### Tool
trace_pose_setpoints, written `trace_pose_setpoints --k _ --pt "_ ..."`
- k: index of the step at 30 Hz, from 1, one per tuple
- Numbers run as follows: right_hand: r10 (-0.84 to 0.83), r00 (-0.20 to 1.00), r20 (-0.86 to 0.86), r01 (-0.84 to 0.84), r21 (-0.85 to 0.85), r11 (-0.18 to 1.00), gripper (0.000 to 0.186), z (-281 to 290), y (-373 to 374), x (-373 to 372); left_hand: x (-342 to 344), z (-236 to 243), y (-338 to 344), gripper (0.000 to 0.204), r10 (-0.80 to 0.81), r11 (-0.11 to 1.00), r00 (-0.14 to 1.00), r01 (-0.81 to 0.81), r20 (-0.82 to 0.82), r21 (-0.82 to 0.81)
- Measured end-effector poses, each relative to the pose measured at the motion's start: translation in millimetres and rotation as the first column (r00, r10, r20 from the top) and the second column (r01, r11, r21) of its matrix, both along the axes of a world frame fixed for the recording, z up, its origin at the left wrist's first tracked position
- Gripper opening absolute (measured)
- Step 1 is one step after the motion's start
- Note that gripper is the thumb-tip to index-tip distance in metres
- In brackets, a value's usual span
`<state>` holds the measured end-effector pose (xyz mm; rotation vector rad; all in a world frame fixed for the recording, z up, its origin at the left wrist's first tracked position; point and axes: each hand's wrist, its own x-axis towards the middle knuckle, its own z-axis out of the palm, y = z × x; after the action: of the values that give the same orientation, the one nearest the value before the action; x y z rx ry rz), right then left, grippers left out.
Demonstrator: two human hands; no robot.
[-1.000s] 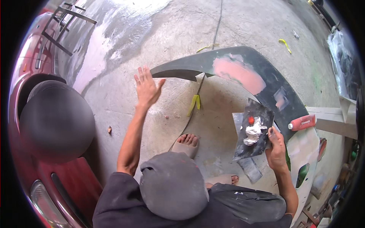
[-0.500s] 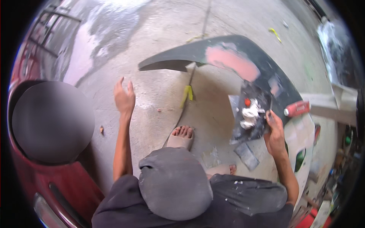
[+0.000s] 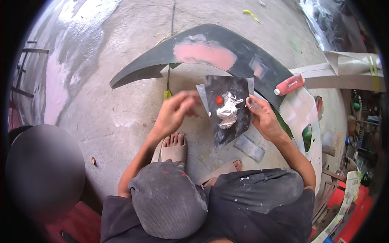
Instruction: Mixing and applying automotive body filler (bondo) to a car bumper.
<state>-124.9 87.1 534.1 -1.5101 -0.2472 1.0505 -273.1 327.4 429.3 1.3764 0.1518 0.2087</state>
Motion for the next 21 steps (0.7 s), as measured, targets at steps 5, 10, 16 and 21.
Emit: trace_pose_setpoints --k 5,10,16,21 --pt "0.120 0.982 0.143 -0.117 -0.031 0.993 0.029 9.0 29.2 -16.2 39.7 37.5 4.0 0.025 0.030 0.966 0.999 -0.023 0.024 -0.258" --pt "0.096 0.985 0.143 -0.082 -0.097 0.992 0.023 -2.5 7.2 -13.8 33.1 37.5 -14.7 0.043 0.171 0.901 0.942 -0.268 0.288 0.340" --pt "0.098 0.992 -0.082 -0.100 -0.023 0.995 0.020 -1.2 28.7 -15.0 8.8 26.8 -8.5 0.041 -0.243 0.767 0.918 -0.016 0.314 0.642" --pt "0.209 0.952 -0.221 -0.209 0.024 0.978 0.027 -5.3 24.2 -8.8 3.1 21.8 -9.8 0.052 -0.317 0.651 0.922 0.040 0.224 0.758"
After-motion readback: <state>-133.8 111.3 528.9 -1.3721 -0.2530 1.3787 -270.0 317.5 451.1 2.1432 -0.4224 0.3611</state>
